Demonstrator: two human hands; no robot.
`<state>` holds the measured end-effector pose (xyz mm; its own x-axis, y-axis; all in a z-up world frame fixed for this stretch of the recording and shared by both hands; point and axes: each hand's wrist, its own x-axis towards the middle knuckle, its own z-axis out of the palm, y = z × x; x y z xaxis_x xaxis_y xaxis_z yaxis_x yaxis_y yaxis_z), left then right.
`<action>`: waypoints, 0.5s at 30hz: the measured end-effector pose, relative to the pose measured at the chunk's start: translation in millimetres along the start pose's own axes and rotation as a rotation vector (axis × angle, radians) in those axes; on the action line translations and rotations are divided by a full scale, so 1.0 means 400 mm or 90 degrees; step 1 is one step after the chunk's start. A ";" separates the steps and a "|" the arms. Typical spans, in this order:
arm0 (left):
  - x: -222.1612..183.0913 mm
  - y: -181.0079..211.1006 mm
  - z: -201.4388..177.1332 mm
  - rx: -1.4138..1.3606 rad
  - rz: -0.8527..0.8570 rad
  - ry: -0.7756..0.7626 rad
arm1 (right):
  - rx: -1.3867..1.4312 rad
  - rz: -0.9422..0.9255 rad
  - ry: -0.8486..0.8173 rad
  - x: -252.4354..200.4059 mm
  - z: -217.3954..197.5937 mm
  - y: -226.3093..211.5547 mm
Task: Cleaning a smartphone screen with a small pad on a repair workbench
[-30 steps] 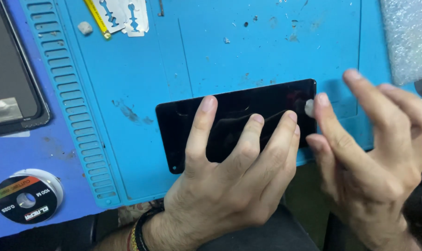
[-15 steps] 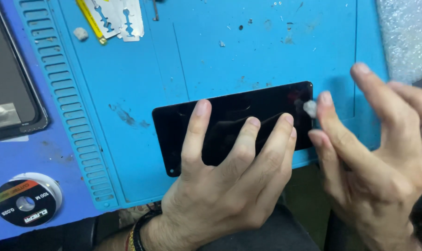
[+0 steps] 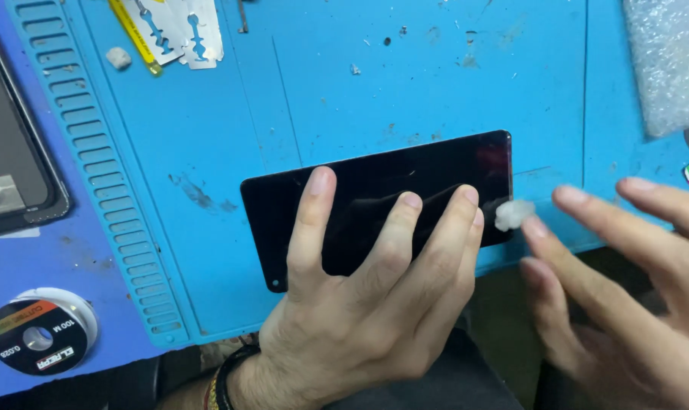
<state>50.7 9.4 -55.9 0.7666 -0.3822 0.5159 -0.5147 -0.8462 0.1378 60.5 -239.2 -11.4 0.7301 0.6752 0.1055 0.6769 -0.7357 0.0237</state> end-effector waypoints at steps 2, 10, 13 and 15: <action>0.001 -0.002 -0.001 0.000 0.001 -0.006 | -0.001 0.013 -0.030 -0.015 0.004 0.002; 0.002 0.002 -0.005 0.005 -0.004 0.002 | -0.003 -0.026 0.006 0.013 0.017 0.006; 0.001 0.004 -0.007 -0.001 -0.007 0.002 | 0.010 0.036 0.070 0.051 0.032 -0.029; -0.001 0.005 -0.007 -0.008 -0.008 0.004 | -0.063 0.031 0.057 0.065 0.037 -0.026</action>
